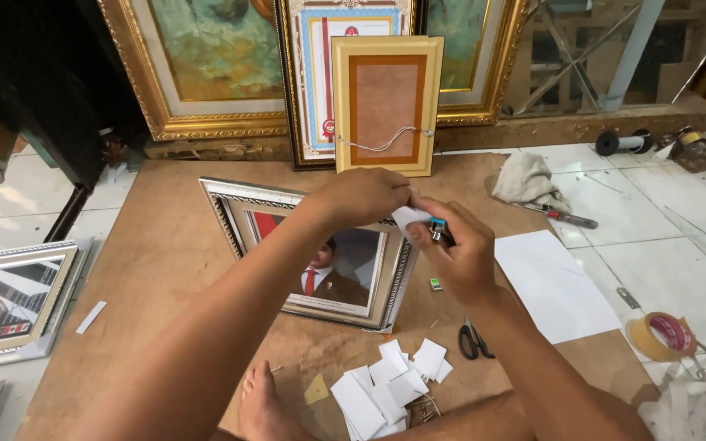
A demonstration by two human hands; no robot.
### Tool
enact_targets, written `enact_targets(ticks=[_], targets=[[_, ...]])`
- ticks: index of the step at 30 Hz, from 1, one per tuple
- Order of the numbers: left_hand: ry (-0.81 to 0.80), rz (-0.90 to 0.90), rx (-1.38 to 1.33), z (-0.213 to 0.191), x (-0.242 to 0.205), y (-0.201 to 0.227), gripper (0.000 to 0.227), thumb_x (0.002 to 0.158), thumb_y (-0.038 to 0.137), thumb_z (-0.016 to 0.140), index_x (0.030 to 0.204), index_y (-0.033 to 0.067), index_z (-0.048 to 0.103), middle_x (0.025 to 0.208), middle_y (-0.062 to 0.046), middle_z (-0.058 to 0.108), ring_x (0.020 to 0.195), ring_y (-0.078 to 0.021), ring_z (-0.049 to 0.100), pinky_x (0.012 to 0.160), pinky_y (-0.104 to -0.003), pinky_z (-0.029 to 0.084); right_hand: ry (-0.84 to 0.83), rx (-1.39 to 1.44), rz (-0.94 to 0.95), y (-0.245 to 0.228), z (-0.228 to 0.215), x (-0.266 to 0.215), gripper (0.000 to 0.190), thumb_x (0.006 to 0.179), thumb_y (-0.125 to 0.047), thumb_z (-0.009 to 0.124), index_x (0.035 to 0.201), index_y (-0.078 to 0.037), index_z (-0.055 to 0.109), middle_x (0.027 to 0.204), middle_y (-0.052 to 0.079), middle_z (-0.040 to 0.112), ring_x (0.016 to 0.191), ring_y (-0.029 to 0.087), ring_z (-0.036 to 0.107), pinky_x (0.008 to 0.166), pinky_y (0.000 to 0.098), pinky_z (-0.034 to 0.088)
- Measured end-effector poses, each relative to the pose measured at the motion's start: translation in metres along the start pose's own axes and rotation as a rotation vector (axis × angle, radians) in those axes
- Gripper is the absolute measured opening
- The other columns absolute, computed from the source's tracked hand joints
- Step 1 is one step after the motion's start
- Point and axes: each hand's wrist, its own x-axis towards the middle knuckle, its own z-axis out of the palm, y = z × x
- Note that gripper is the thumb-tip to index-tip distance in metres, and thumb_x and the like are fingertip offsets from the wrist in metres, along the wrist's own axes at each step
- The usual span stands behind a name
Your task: Applying and securing cardboard corner protectors to the corners of various picture frames using a handheld stapler.
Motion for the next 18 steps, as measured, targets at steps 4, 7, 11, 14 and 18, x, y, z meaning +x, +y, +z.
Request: enact_targets(ticks=[4, 7, 11, 14, 18], targets=[[0.004, 0.146, 0.297, -0.002, -0.008, 0.006, 0.047, 0.103, 0.031, 0.052, 0.132, 0.0116, 0.084, 0.115, -0.023, 0.084, 0.118, -0.045, 0.08, 0.106, -0.054, 0.059, 0.007, -0.015, 0.04, 0.003, 0.001, -0.002, 0.033, 0.103, -0.028, 0.086, 0.13, -0.008, 0.085, 0.09, 0.009, 0.075, 0.068, 0.014, 0.061, 0.062, 0.0315, 0.052], [-0.004, 0.137, 0.282, -0.001, -0.013, 0.003, 0.044, 0.103, 0.019, 0.047, 0.125, 0.0043, 0.081, 0.107, -0.022, 0.083, 0.108, -0.0455, 0.081, 0.098, -0.057, 0.061, -0.061, 0.044, 0.195, 0.004, -0.006, -0.003, 0.033, 0.104, -0.033, 0.084, 0.126, -0.008, 0.084, 0.09, 0.009, 0.078, 0.07, 0.009, 0.066, 0.065, 0.0279, 0.054], [0.274, 0.263, -0.02, 0.007, -0.016, -0.006, 0.021, 0.101, 0.024, 0.066, 0.112, 0.0104, 0.077, 0.089, -0.011, 0.076, 0.091, -0.0365, 0.08, 0.08, -0.049, 0.063, -0.181, 0.141, 0.316, -0.01, -0.016, 0.011, 0.033, 0.104, -0.031, 0.084, 0.122, -0.004, 0.084, 0.093, 0.013, 0.08, 0.083, 0.012, 0.066, 0.074, 0.0362, 0.057], [0.405, 0.445, -0.147, 0.007, -0.052, -0.008, 0.014, 0.101, 0.021, 0.077, 0.111, 0.0108, 0.077, 0.096, -0.014, 0.078, 0.102, -0.0407, 0.08, 0.089, -0.053, 0.063, -0.248, 0.138, 0.329, -0.014, -0.025, 0.011, 0.032, 0.104, -0.028, 0.083, 0.119, 0.0, 0.083, 0.092, 0.018, 0.08, 0.085, 0.016, 0.066, 0.076, 0.0395, 0.057], [0.422, 0.446, 0.121, 0.007, -0.108, -0.01, 0.02, 0.098, 0.032, 0.083, 0.114, 0.0208, 0.087, 0.108, -0.003, 0.087, 0.101, -0.035, 0.08, 0.089, -0.052, 0.063, -0.381, 0.019, 0.337, -0.029, -0.038, 0.007, 0.029, 0.105, -0.035, 0.081, 0.115, -0.008, 0.084, 0.091, 0.011, 0.078, 0.086, 0.015, 0.069, 0.076, 0.0365, 0.057]])
